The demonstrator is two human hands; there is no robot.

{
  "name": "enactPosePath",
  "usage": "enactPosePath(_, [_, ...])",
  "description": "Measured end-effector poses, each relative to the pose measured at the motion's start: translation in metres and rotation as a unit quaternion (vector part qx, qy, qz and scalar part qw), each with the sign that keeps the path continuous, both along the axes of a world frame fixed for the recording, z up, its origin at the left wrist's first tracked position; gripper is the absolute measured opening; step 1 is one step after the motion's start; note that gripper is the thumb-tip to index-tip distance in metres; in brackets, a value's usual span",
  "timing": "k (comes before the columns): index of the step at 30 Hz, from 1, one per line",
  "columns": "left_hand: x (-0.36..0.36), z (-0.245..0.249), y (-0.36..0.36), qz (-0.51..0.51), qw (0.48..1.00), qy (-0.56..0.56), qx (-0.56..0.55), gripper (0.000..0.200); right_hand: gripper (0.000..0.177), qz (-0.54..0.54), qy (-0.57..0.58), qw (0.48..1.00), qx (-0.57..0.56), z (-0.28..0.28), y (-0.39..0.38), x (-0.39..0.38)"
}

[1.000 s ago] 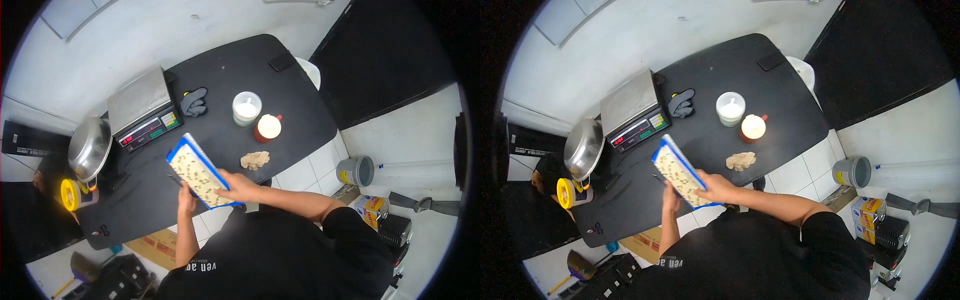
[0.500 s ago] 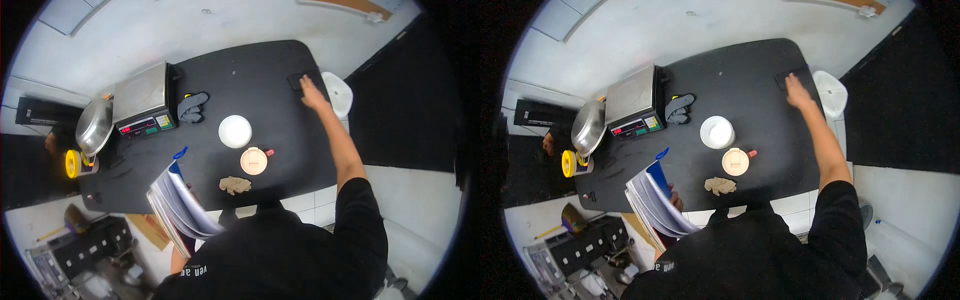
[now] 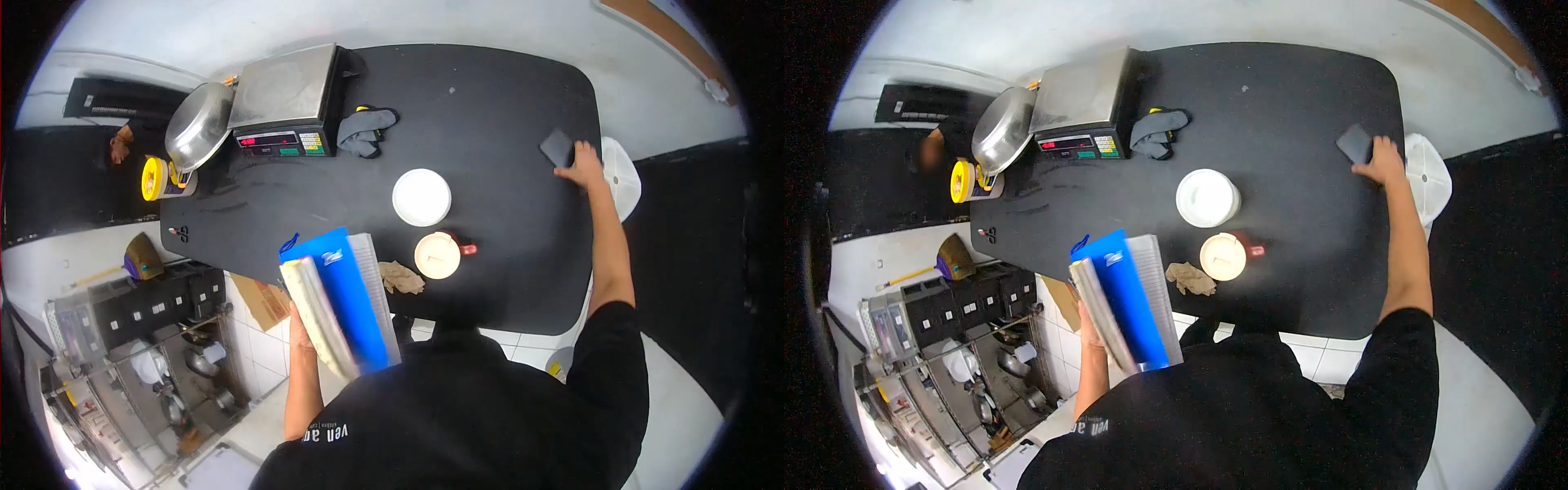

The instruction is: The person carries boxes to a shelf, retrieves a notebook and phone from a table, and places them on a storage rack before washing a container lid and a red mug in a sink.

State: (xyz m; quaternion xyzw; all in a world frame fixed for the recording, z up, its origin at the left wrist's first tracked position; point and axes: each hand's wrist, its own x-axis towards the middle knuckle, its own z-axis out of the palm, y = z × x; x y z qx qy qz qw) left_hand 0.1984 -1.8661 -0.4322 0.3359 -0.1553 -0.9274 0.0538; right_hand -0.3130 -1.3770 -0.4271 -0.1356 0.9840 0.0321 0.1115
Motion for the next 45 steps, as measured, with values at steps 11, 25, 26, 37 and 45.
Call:
enactPosePath(11, [0.045,-0.06,-0.105,-0.04,0.967,-0.116,-0.225,0.055,0.077,-0.258,-0.304,0.824,-0.403,0.052,-0.072,0.298])
enactPosePath(25, [0.122,-0.173,-0.244,-0.132,0.944,-0.09,-0.288,0.04,0.084,-0.054,-0.157,0.907,-0.387,-0.098,-0.591,0.568])
enactPosePath(26, [0.125,-0.167,-0.249,-0.155,0.939,-0.11,-0.287,0.041,0.082,-0.063,-0.155,0.921,-0.352,-0.09,-0.6,0.579])
enactPosePath(37, [0.158,-0.184,-0.298,-0.229,0.954,-0.035,-0.192,0.053,0.051,0.071,-0.143,0.907,-0.39,-0.052,-0.555,0.586])
enactPosePath(45, [0.17,-0.133,-0.292,-0.197,0.968,-0.011,-0.155,0.059,0.05,0.108,0.073,0.989,-0.074,-0.06,-0.403,0.568])
